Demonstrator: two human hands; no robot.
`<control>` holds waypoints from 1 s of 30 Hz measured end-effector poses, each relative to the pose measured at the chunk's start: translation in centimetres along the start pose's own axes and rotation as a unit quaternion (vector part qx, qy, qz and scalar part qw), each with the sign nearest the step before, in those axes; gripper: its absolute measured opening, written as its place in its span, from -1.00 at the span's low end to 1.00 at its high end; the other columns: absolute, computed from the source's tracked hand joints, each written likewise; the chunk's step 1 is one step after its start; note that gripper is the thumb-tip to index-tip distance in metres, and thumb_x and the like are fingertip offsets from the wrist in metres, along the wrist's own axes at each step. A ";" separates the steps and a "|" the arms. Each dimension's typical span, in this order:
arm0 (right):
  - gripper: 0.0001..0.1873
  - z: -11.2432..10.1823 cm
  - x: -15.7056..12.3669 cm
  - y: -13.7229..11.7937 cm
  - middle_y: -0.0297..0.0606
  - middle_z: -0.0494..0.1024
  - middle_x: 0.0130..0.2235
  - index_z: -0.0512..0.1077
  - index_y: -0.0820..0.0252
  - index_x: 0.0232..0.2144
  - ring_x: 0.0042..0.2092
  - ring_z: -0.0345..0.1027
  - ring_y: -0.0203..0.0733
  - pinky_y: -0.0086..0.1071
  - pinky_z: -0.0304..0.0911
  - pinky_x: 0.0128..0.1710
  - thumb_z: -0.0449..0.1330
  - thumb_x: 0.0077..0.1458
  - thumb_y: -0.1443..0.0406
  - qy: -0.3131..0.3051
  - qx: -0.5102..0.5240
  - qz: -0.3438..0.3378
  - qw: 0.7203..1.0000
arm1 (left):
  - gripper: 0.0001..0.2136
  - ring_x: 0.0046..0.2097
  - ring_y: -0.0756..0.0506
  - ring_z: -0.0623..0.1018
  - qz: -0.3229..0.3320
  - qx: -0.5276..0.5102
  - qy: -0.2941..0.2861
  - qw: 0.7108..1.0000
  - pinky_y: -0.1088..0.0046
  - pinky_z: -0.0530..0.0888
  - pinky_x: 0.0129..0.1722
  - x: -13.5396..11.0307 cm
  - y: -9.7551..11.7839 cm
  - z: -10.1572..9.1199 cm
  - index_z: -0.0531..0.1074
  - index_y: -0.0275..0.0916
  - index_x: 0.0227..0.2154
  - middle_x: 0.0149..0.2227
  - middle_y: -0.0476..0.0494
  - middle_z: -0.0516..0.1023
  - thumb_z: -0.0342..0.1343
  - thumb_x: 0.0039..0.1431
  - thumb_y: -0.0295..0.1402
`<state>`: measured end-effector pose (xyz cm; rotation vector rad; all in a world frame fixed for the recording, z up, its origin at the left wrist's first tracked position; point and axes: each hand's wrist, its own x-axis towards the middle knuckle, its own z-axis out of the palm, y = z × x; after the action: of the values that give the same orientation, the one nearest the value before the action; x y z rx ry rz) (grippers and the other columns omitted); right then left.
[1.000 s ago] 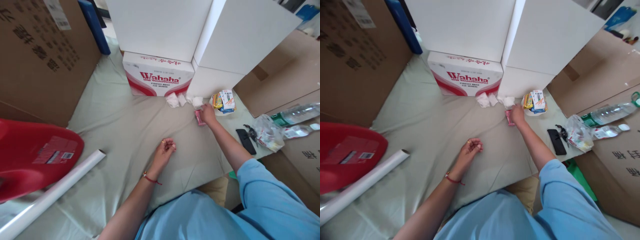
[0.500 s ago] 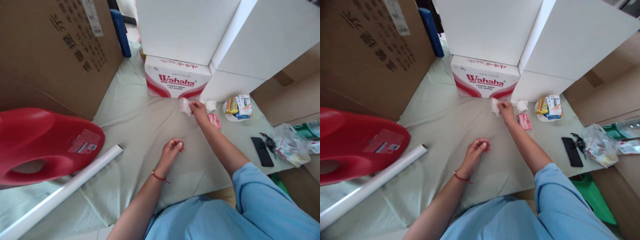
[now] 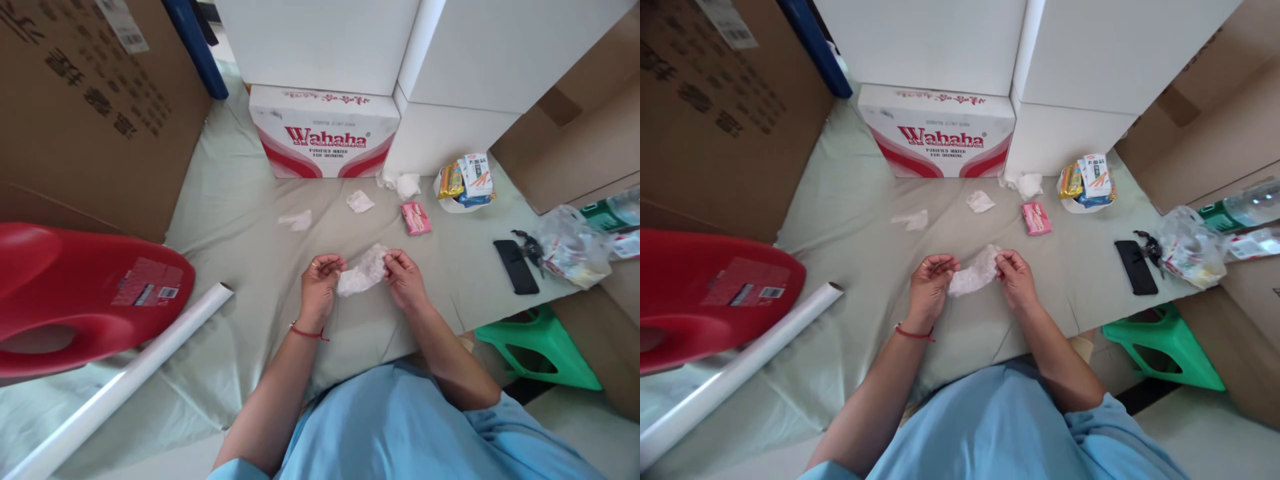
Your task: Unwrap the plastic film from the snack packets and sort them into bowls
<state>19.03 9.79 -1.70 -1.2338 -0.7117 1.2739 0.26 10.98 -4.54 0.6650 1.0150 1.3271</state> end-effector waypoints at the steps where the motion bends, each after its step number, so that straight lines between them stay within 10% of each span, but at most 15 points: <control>1: -0.56 -0.5 0.0 -0.3 -0.45 0.40 -0.42 0.44 0.07 -0.33 -0.43 0.24 -0.33 -0.44 0.22 -0.42 0.48 -0.07 -0.02 0.005 0.012 -0.009 1.000 | -0.68 -0.12 -0.08 0.63 0.002 -0.006 -0.013 1.000 0.27 0.54 0.03 -0.1 0.1 0.0 0.51 -0.19 -0.30 -0.18 -0.07 0.63 0.43 -0.17 -0.36; 7: -0.54 -1.6 -0.2 -1.9 -0.45 0.41 -0.42 0.42 0.07 -0.33 -0.50 0.16 -0.36 -0.47 0.09 -0.59 0.52 -0.14 0.02 0.024 0.069 0.028 0.997 | -0.89 -0.10 -0.08 0.56 0.095 0.087 -0.116 0.985 0.38 0.48 -0.03 -1.4 0.4 -0.1 0.61 -0.17 -0.32 -0.17 -0.10 0.58 0.35 0.06 -0.35; 14: -0.50 -0.5 0.5 -1.2 -0.53 0.30 -0.52 0.43 0.12 -0.38 -0.57 0.04 -0.45 -0.55 -0.09 -0.70 0.58 -0.24 0.05 0.013 0.088 0.071 0.993 | -0.55 -0.12 -0.16 0.55 0.094 0.228 -0.250 0.936 0.33 0.47 -0.08 -3.3 0.2 1.2 0.60 -0.14 -0.05 -0.11 -0.17 0.61 0.48 0.01 -0.11; 18: -0.49 0.2 1.6 -1.0 -0.50 0.36 -0.48 0.45 0.12 -0.35 -0.53 0.14 -0.44 -0.55 0.04 -0.64 0.59 -0.22 0.05 -0.022 0.092 0.081 0.992 | -0.75 -0.32 -0.08 0.49 0.090 0.284 -0.215 0.930 0.38 0.42 -0.25 -3.1 -0.1 1.5 0.64 -0.15 -0.32 -0.37 -0.08 0.58 0.34 0.18 -0.07; 23: -0.58 2.8 5.5 -0.3 -0.35 0.52 -0.29 0.53 0.08 -0.21 -0.44 0.28 -0.36 -0.46 0.20 -0.49 0.36 0.09 -0.09 -0.061 -0.049 -0.035 0.996 | -0.66 -0.37 0.00 0.48 0.083 0.086 -0.027 0.992 0.49 0.44 -0.31 -1.3 1.7 -0.9 0.62 -0.16 -0.35 -0.41 0.02 0.58 0.48 0.00 -0.01; 26: -0.72 6.2 7.4 0.8 -0.22 0.56 -0.02 0.59 0.07 -0.08 -0.28 0.40 -0.29 -0.39 0.35 -0.28 0.33 0.18 0.13 -0.170 -0.229 -0.158 0.945 | -0.66 -0.47 0.09 0.37 0.078 -0.075 0.037 0.993 0.61 0.33 -0.51 -0.6 3.4 -3.2 0.59 -0.12 -0.34 -0.38 0.07 0.58 0.53 -0.05 -0.05; 30: -0.63 11.5 7.9 3.0 -0.22 0.38 0.32 0.60 0.00 -0.02 -0.02 0.47 -0.17 -0.34 0.39 -0.08 0.38 0.10 0.36 -0.335 -0.391 -0.230 0.826 | -0.66 -0.57 0.16 0.21 0.043 -0.187 -0.024 0.981 0.67 0.23 -0.66 -0.6 4.5 -5.2 0.58 -0.07 -0.29 -0.33 0.13 0.61 0.57 -0.10 -0.21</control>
<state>9.26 19.99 -3.25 -1.0876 -2.0739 0.9972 -6.37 10.41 -2.79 0.4560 0.6775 1.5206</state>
